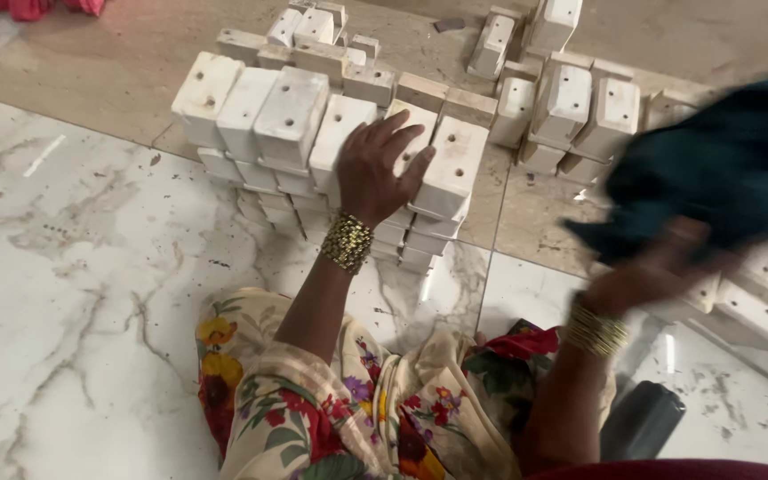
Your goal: The person sits on the floor and wipes white rectangular blocks one at a time with a teal cloth, then places each cleaned block into a row on the floor. They continue moving along the rows, wiping and repositioning blocks throughout the episode.
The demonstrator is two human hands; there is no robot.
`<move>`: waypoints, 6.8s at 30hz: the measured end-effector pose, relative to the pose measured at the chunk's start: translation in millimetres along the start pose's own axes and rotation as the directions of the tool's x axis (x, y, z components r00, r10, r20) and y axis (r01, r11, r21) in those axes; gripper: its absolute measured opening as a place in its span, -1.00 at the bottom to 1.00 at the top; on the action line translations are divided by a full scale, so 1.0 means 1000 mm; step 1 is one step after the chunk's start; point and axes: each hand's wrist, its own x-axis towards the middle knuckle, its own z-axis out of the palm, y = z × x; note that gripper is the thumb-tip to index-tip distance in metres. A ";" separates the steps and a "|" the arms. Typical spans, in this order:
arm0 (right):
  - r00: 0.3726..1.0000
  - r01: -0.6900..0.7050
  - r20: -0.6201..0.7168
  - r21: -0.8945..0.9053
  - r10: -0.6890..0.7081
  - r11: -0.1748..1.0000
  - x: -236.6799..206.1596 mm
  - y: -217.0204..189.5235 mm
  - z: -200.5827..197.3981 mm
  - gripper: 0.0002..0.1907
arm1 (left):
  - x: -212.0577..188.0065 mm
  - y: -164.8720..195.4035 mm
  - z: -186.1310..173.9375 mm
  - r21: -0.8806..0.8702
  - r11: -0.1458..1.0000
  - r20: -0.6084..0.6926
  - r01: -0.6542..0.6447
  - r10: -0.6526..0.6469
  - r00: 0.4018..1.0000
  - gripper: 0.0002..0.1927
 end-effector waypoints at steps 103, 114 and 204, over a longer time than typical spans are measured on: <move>0.191 0.187 0.936 -0.331 0.296 0.925 -0.090 -0.159 0.206 -0.29 | -0.132 -0.075 -0.041 -0.955 -0.134 0.272 0.264 -0.749 0.604 -0.35; 0.469 -0.712 0.787 0.067 0.402 0.699 -0.070 -0.128 0.111 -0.24 | -0.198 -0.094 -0.003 -0.930 -0.261 0.367 0.259 -0.684 0.630 -0.43; 0.679 -0.362 0.571 -0.288 0.462 0.887 -0.100 0.073 0.035 -0.03 | -0.249 -0.116 0.077 -0.836 -0.066 0.364 0.544 -0.809 0.462 -0.50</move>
